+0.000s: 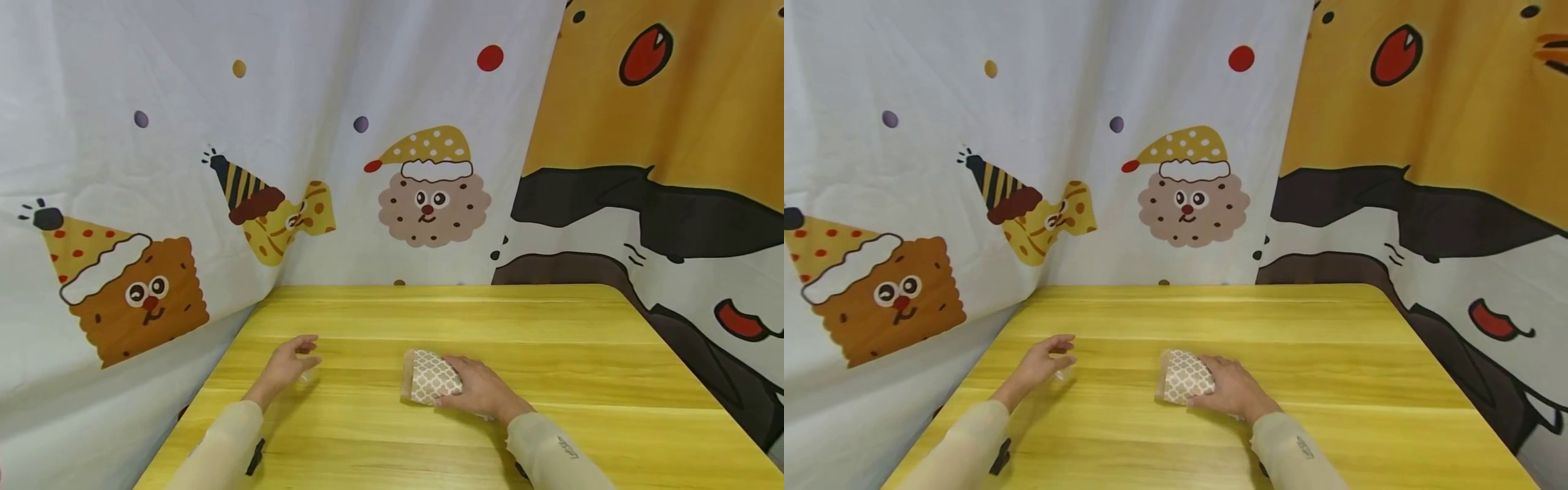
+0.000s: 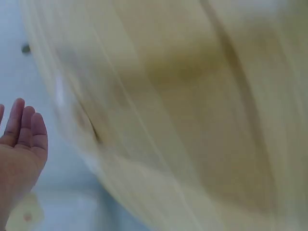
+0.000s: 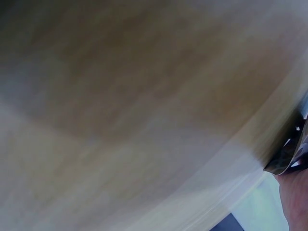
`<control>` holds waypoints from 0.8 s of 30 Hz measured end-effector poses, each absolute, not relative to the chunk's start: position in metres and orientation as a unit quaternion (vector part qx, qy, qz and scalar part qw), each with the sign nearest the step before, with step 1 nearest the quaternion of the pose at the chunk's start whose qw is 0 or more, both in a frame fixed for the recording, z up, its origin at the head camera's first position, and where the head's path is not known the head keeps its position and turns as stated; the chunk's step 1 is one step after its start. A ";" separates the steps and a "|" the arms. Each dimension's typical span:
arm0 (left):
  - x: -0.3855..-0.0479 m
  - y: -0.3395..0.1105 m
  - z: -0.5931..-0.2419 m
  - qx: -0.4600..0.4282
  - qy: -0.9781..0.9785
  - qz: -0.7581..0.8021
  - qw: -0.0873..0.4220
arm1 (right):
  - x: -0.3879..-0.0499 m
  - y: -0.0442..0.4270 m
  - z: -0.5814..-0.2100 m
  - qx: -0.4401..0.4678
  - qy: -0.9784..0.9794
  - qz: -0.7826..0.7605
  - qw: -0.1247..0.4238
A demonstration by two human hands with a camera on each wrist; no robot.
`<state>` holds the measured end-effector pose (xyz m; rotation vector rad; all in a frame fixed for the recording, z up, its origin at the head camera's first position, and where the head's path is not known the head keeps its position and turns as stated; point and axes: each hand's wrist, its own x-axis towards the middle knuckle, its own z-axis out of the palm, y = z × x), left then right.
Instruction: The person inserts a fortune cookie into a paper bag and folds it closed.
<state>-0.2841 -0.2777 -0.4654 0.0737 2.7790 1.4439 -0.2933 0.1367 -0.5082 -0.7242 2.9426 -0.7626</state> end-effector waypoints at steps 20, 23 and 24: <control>-0.270 -0.341 -0.481 0.047 0.919 0.388 0.056 | -0.292 0.136 -0.508 -0.222 0.947 -0.231 0.012; -0.272 -0.338 -0.482 0.059 0.917 0.389 0.058 | -0.292 0.136 -0.507 -0.221 0.948 -0.230 0.013; -0.272 -0.336 -0.483 0.064 0.920 0.384 0.057 | -0.292 0.136 -0.507 -0.220 0.948 -0.230 0.014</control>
